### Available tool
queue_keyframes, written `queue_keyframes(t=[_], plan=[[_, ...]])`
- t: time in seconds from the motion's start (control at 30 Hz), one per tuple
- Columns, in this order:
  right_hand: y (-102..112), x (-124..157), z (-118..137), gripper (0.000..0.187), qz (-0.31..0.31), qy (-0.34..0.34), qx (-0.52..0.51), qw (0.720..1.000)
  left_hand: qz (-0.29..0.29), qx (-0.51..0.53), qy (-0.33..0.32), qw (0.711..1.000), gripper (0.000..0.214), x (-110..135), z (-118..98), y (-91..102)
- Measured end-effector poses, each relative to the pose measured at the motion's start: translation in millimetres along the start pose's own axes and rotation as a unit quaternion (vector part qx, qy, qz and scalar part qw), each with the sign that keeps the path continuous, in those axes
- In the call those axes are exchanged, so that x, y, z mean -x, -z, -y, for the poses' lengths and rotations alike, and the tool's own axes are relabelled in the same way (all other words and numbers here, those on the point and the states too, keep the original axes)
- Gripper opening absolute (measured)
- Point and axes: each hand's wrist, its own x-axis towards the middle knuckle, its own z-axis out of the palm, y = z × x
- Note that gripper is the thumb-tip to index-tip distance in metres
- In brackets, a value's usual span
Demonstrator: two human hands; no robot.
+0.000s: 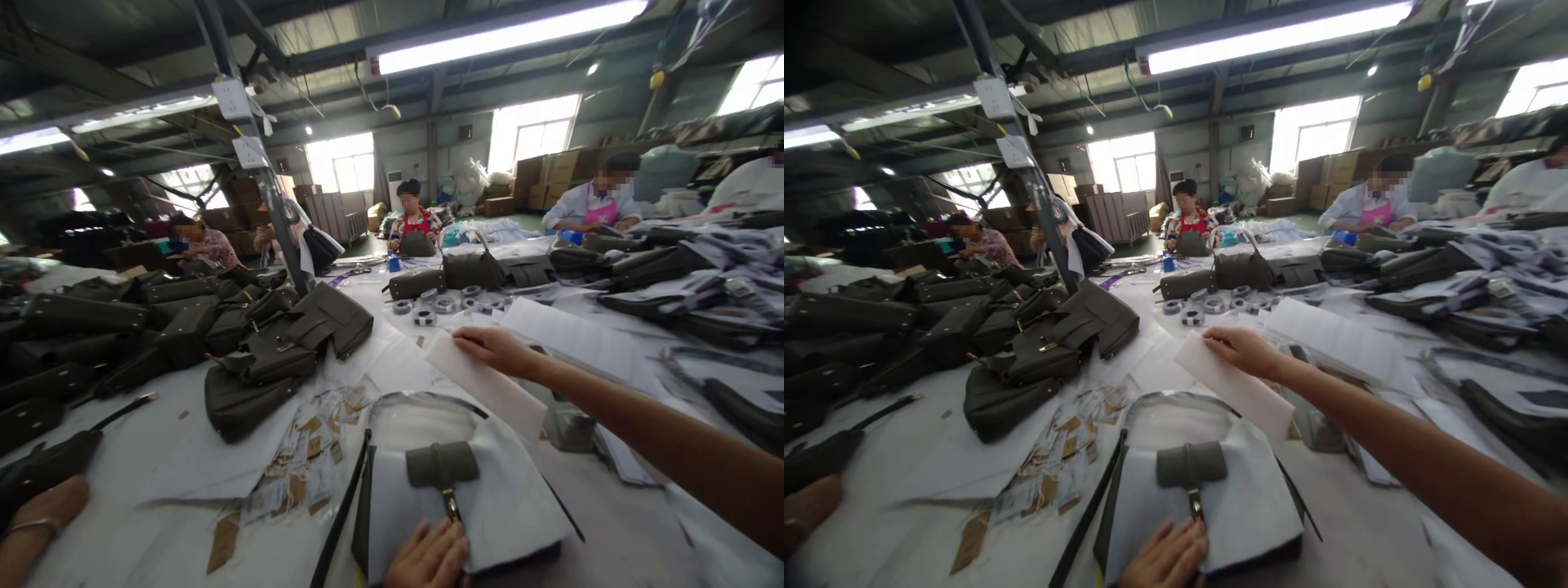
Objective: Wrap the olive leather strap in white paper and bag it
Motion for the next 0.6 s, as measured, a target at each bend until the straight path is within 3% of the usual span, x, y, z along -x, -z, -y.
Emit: queue_keyframes(t=[0.1,0.23,0.4,0.6], plan=[[-39.9,32.9,17.4,0.035,0.12,-0.005,-0.048,0.992,0.054,0.028,0.008,0.998,0.033,-9.3,-6.2,14.1],[-77.9,85.0,26.4,0.055,0.215,-0.029,0.063,0.974,0.097,0.047,0.048,0.993,0.033,-14.5,-12.0,24.9],[-77.9,126.1,19.1,0.059,0.255,-0.018,0.13,0.958,0.109,0.055,0.053,0.991,0.033,-10.0,-12.1,23.3],[-73.6,123.3,-1.8,0.053,0.253,0.045,0.176,0.95,0.123,0.057,0.046,0.99,0.034,-7.6,-10.7,22.1]])
